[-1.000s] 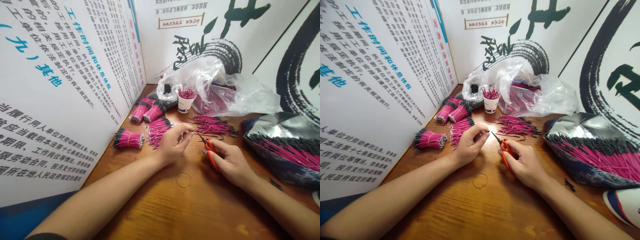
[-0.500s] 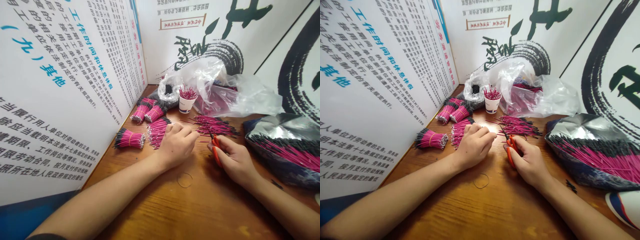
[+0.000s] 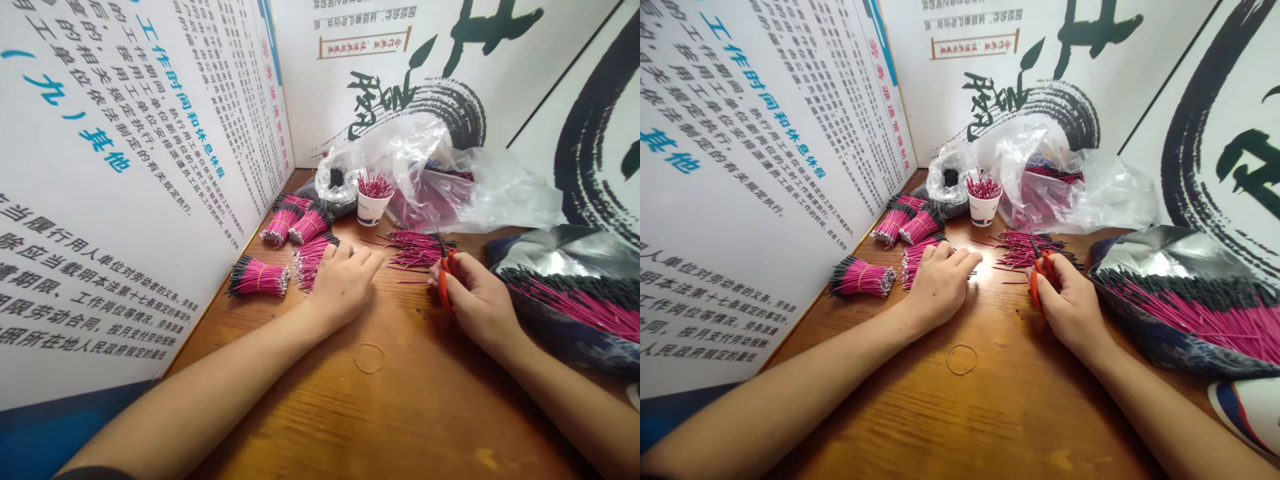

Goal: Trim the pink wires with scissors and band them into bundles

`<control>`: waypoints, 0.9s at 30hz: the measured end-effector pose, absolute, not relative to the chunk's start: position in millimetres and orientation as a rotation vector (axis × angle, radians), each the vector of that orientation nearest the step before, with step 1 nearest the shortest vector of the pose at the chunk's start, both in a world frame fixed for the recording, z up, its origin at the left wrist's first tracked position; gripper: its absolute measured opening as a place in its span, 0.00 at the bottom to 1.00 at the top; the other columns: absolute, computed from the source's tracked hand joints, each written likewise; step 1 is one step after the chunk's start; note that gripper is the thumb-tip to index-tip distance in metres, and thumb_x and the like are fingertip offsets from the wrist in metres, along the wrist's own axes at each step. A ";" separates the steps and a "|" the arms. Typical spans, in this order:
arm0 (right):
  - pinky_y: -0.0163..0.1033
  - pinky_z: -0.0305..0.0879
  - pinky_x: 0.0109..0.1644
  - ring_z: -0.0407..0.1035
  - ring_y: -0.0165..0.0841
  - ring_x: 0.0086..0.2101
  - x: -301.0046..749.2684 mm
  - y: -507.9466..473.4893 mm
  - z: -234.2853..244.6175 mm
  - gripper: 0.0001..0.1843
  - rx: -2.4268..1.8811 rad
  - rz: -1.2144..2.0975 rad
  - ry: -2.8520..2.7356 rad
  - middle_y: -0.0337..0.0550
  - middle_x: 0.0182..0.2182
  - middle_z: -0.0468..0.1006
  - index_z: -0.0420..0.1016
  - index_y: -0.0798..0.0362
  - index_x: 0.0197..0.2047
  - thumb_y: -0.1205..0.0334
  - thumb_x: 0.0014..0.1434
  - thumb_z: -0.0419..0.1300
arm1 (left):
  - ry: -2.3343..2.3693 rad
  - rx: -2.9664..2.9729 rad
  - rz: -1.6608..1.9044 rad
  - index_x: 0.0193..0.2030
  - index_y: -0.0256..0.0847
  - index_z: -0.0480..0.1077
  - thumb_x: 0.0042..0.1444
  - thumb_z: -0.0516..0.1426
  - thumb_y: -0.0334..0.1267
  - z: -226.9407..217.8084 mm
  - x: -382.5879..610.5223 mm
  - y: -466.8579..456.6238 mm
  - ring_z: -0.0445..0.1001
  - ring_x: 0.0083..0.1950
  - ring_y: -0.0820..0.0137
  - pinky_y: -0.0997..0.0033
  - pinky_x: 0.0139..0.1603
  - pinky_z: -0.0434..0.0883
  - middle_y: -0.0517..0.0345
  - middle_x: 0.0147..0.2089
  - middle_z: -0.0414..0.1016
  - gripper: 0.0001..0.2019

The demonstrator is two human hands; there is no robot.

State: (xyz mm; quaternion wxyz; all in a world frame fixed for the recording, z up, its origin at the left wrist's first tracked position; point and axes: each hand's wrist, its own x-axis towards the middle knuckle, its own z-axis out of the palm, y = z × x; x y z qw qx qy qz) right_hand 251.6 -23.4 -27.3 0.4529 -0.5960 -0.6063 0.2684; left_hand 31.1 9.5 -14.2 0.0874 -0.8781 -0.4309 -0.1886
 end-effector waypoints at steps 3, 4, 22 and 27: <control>0.38 0.59 0.32 0.61 0.31 0.27 250.7 -22.3 -27.4 0.09 -1.497 0.603 -1.488 0.38 0.29 0.68 0.66 0.50 0.34 0.53 0.61 0.57 | -1.327 -2.631 -0.472 0.43 0.41 0.70 0.65 0.48 0.32 -15.2 30.7 11.3 0.64 0.46 0.60 0.58 0.43 0.58 0.54 0.43 0.74 0.09; 0.38 0.59 0.32 0.61 0.31 0.27 250.7 -21.6 -27.6 0.10 -1.504 0.587 -1.475 0.37 0.28 0.68 0.65 0.50 0.34 0.53 0.61 0.57 | -1.349 -2.628 -0.459 0.43 0.41 0.70 0.65 0.47 0.32 -15.7 30.6 12.2 0.64 0.46 0.60 0.59 0.43 0.59 0.53 0.45 0.74 0.10; 0.38 0.63 0.39 0.61 0.32 0.29 251.8 -20.0 -29.8 0.10 -1.473 0.655 -1.637 0.36 0.27 0.64 0.61 0.49 0.32 0.56 0.61 0.57 | -0.741 -3.109 -0.488 0.56 0.41 0.69 0.65 0.49 0.35 -16.5 36.6 4.5 0.66 0.56 0.61 0.58 0.58 0.64 0.52 0.58 0.72 0.15; 0.38 0.63 0.36 0.60 0.32 0.27 248.3 -22.3 -26.0 0.11 -1.390 0.621 -1.505 0.36 0.26 0.63 0.61 0.48 0.30 0.55 0.60 0.57 | -0.812 -3.042 -0.376 0.60 0.42 0.65 0.67 0.47 0.38 -15.9 39.4 -2.3 0.65 0.60 0.58 0.54 0.59 0.61 0.54 0.62 0.69 0.17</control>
